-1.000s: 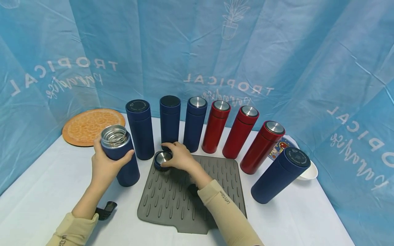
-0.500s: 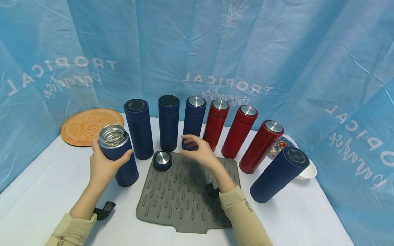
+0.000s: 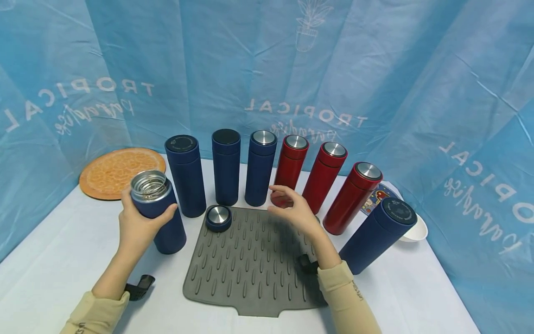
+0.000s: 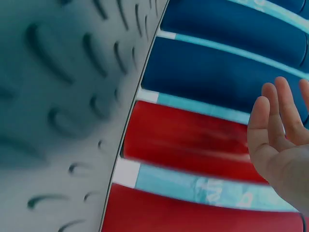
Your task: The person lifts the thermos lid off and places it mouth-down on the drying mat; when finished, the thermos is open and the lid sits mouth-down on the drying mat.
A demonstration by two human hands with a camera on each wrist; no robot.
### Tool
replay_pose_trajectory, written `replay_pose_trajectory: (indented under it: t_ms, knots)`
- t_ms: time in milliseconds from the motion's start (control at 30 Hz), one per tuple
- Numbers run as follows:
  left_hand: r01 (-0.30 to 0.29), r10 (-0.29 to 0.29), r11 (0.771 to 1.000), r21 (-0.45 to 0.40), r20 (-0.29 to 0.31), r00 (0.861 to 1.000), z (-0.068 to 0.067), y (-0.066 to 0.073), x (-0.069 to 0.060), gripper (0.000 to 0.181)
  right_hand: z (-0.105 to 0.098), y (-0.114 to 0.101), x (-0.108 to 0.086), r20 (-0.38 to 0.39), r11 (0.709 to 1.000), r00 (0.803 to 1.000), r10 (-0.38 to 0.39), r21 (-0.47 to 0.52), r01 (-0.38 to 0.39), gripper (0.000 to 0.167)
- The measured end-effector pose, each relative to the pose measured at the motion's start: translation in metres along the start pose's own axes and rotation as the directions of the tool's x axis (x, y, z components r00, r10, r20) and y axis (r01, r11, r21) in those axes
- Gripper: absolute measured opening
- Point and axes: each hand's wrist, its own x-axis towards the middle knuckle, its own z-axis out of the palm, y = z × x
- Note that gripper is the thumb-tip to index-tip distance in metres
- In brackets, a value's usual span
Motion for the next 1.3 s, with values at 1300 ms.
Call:
replay_pose_trajectory:
  t_ms: [1300]
  knots:
    - [-0.013, 0.013, 1.000, 0.021, -0.021, 1.000, 0.000, -0.001, 0.000, 0.087, -0.042, 0.058, -0.024, 0.014, 0.983, 0.983, 0.184, 0.021, -0.184, 0.049]
